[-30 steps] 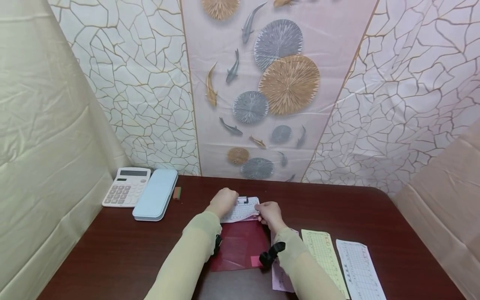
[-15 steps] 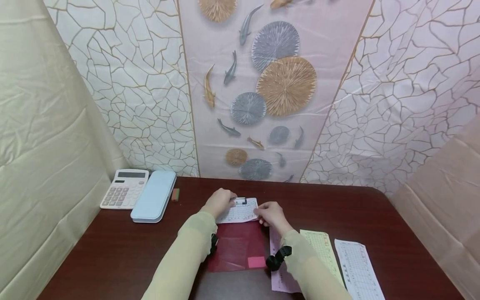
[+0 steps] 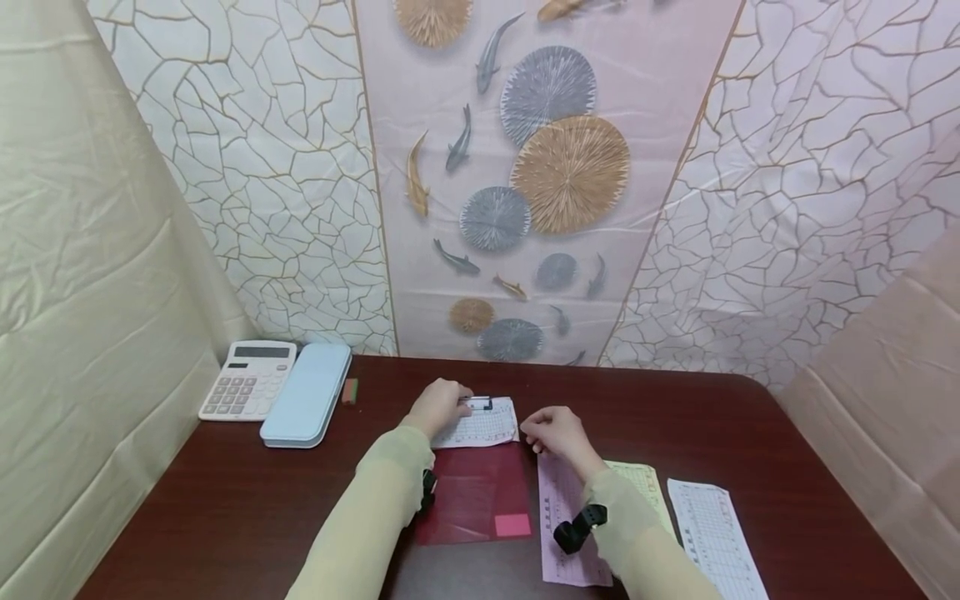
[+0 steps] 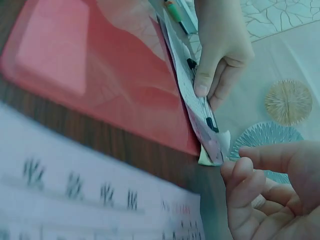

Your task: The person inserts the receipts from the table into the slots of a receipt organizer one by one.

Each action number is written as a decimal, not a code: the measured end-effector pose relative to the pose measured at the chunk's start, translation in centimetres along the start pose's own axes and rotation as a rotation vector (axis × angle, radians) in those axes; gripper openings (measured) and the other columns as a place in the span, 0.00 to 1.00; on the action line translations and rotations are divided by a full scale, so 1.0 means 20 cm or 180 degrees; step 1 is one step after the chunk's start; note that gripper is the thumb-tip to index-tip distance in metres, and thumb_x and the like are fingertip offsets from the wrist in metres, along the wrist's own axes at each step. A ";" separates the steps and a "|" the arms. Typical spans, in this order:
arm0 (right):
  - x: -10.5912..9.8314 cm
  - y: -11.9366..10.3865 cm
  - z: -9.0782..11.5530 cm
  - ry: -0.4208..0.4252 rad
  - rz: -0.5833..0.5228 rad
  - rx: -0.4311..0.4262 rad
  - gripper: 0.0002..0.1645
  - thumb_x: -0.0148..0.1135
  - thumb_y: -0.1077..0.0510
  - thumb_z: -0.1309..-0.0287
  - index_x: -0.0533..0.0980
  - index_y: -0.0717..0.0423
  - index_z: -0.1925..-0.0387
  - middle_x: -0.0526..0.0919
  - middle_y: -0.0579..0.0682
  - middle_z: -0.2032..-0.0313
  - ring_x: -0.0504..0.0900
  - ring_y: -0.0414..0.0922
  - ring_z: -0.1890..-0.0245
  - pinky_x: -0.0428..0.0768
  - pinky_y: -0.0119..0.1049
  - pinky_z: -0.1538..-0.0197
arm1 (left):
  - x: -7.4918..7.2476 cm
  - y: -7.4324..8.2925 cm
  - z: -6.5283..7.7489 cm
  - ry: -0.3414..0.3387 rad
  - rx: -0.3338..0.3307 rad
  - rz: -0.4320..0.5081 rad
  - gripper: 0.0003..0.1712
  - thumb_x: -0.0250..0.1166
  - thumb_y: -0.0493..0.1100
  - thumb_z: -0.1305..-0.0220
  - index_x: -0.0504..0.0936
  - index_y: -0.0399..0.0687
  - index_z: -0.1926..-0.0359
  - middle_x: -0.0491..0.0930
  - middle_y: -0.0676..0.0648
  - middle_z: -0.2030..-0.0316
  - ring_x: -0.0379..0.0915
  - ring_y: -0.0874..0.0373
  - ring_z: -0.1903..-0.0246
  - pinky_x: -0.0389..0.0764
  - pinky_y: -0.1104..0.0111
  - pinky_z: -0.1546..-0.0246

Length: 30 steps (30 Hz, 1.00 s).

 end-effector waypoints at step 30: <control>-0.20 0.12 0.17 0.0003 0.0672 -0.0294 0.11 0.70 0.60 0.51 0.82 0.60 0.64 0.80 0.48 0.74 0.75 0.41 0.77 0.76 0.32 0.75 | -0.02 0.02 0.02 0.0027 0.0034 -0.0054 0.16 0.67 0.44 0.41 0.84 0.48 0.50 0.83 0.49 0.53 0.76 0.55 0.48 0.77 0.63 0.47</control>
Point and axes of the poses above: each hand's wrist, its own z-axis away from the middle knuckle, its own x-axis out of the palm, y = z × x, the point moved 10 cm from there along -z, towards the middle knuckle
